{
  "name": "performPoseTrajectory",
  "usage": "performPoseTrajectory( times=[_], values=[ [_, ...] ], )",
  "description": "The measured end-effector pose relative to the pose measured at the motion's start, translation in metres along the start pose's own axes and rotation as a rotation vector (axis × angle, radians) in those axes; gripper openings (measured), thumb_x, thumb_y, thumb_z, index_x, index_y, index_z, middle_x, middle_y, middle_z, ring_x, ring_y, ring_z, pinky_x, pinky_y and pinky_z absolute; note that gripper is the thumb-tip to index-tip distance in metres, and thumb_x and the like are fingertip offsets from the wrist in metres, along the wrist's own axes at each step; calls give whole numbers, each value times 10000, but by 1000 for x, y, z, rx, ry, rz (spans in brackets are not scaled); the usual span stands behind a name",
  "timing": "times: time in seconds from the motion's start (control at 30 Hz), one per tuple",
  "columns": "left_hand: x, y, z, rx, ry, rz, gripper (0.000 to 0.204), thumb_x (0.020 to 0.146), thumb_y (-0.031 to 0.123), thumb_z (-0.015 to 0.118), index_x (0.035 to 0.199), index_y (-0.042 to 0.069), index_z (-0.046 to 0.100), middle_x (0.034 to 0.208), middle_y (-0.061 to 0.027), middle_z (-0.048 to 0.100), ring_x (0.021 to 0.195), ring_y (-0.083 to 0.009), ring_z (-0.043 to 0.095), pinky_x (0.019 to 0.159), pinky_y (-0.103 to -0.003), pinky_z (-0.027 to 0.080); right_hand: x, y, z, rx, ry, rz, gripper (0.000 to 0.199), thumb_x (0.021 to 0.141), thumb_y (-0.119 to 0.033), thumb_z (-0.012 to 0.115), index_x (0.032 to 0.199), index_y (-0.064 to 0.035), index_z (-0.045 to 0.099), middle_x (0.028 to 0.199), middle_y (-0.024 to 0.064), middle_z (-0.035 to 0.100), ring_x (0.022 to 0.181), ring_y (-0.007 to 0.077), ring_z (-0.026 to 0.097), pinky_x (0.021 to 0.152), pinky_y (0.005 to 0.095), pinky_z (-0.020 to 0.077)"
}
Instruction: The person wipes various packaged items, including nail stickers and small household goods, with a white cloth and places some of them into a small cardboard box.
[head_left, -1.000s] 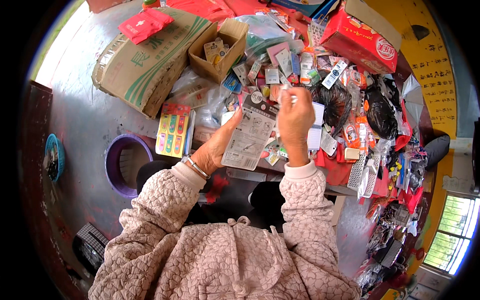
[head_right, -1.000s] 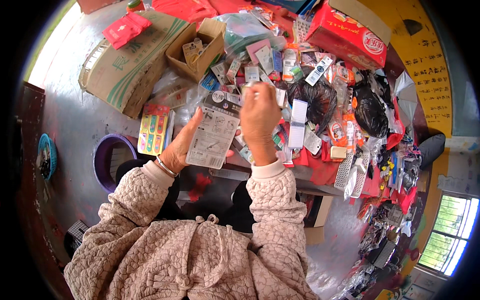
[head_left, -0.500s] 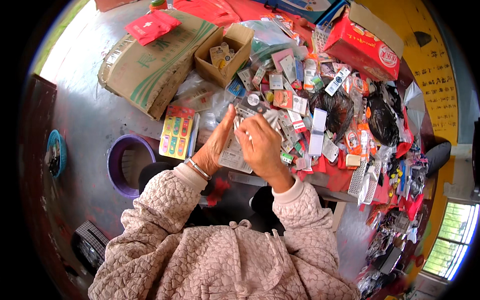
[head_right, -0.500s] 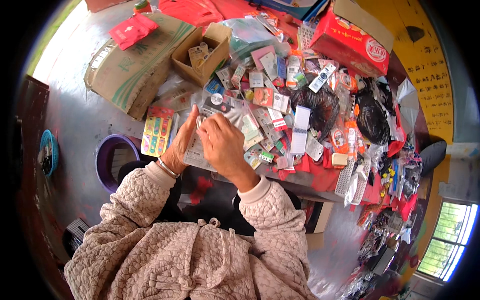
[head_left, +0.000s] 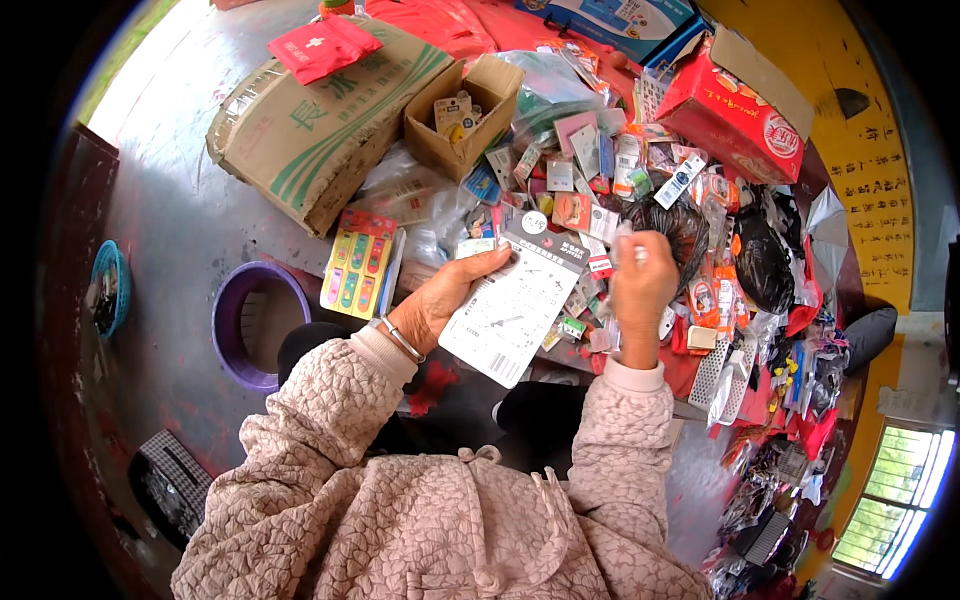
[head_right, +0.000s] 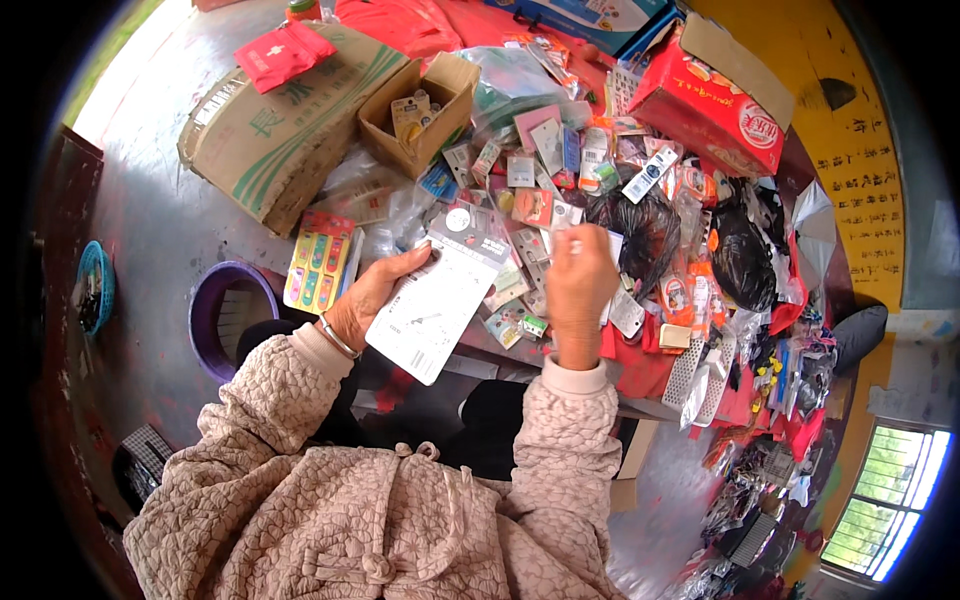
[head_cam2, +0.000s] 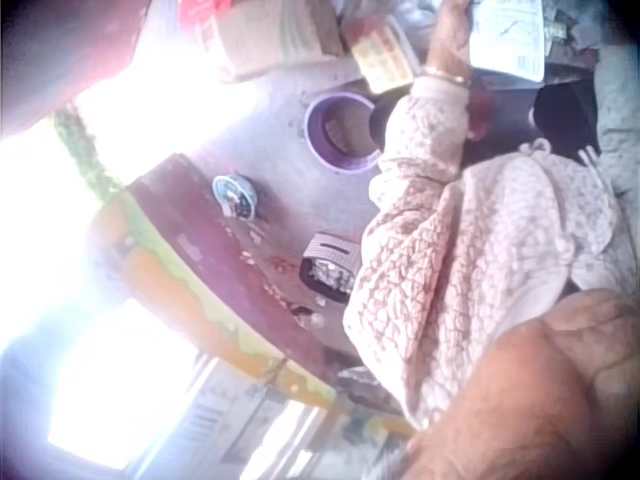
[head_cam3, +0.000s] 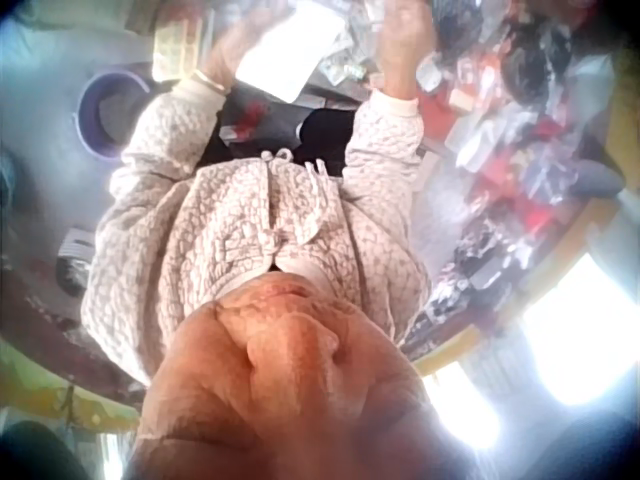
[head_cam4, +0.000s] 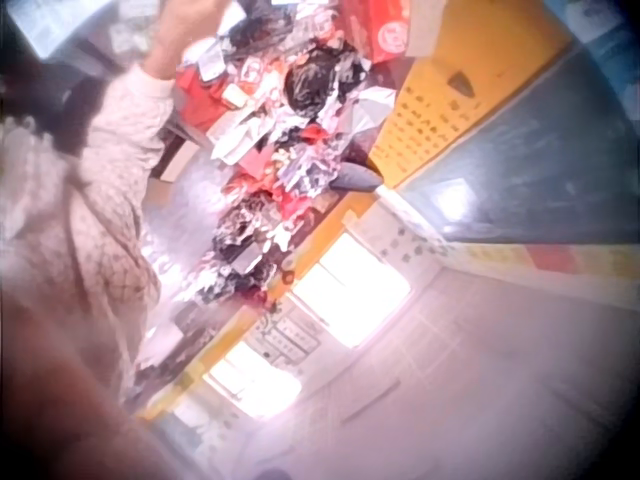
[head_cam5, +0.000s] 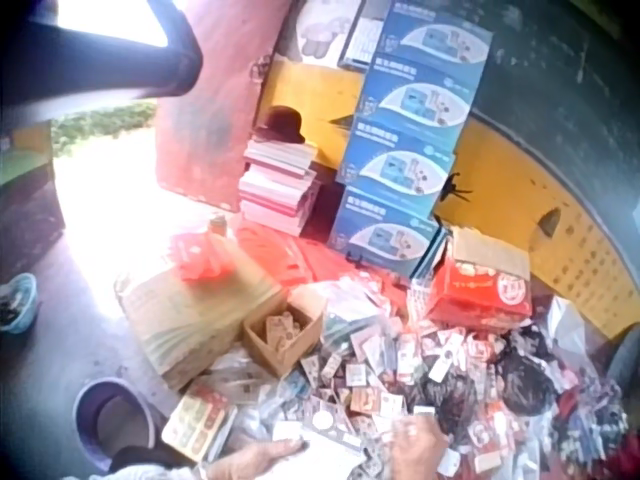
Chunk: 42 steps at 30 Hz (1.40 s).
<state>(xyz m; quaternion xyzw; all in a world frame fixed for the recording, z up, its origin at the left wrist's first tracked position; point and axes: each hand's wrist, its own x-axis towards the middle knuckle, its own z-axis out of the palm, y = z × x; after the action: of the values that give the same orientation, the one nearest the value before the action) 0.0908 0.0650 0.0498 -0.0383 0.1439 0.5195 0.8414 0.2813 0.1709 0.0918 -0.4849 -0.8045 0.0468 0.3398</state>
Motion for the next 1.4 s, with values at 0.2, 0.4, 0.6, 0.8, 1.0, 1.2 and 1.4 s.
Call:
performPoseTrajectory(
  times=[0.2,0.4,0.6,0.8,1.0,1.2,1.4],
  values=[
    [3,0,8,144,10,145,336,888,299,476,1088,30,495,1021,-130,594,899,-250,608,788,-386,508,-20,-61,-21,545,-61,211,123,799,-109,593,748,-12,540,650,128,549,570,174,526,555,291,419],
    [10,5,-18,-9,85,116,445,886,404,443,1141,41,482,1087,-156,569,917,-277,583,821,-414,464,-65,-112,49,239,-237,-141,97,773,-78,557,847,-52,500,735,125,487,602,311,524,556,369,443],
    [-5,39,-2,-6,76,395,418,927,372,351,1168,49,462,1091,-118,567,958,-251,586,844,-421,469,-76,-91,29,138,-436,-567,69,721,-60,591,745,-37,530,674,65,465,592,227,531,478,325,427],
    [-6,37,2,59,188,393,409,918,341,386,1163,20,450,1087,-140,567,946,-262,593,831,-414,485,-35,-47,-20,392,-50,237,96,781,-50,590,719,-16,526,688,80,531,610,205,541,512,303,412],
    [6,17,0,91,72,234,404,917,348,392,1161,32,452,1100,-135,560,961,-254,585,839,-402,480,-25,-75,25,345,-188,-314,120,751,-80,629,786,-48,519,758,93,538,659,262,537,579,321,432],
    [1,16,8,206,116,205,377,927,325,381,1161,37,449,1084,-126,565,980,-251,580,847,-399,479,-2,0,32,-7,108,86,86,790,-105,591,791,-31,546,689,84,542,609,225,549,590,306,436],
    [0,23,3,140,187,290,387,936,331,340,1135,23,465,1070,-131,568,949,-263,587,839,-412,477,-27,-60,-26,131,-522,-163,655,638,-272,741,1227,-130,491,697,88,565,576,232,569,510,344,442]
  ],
)
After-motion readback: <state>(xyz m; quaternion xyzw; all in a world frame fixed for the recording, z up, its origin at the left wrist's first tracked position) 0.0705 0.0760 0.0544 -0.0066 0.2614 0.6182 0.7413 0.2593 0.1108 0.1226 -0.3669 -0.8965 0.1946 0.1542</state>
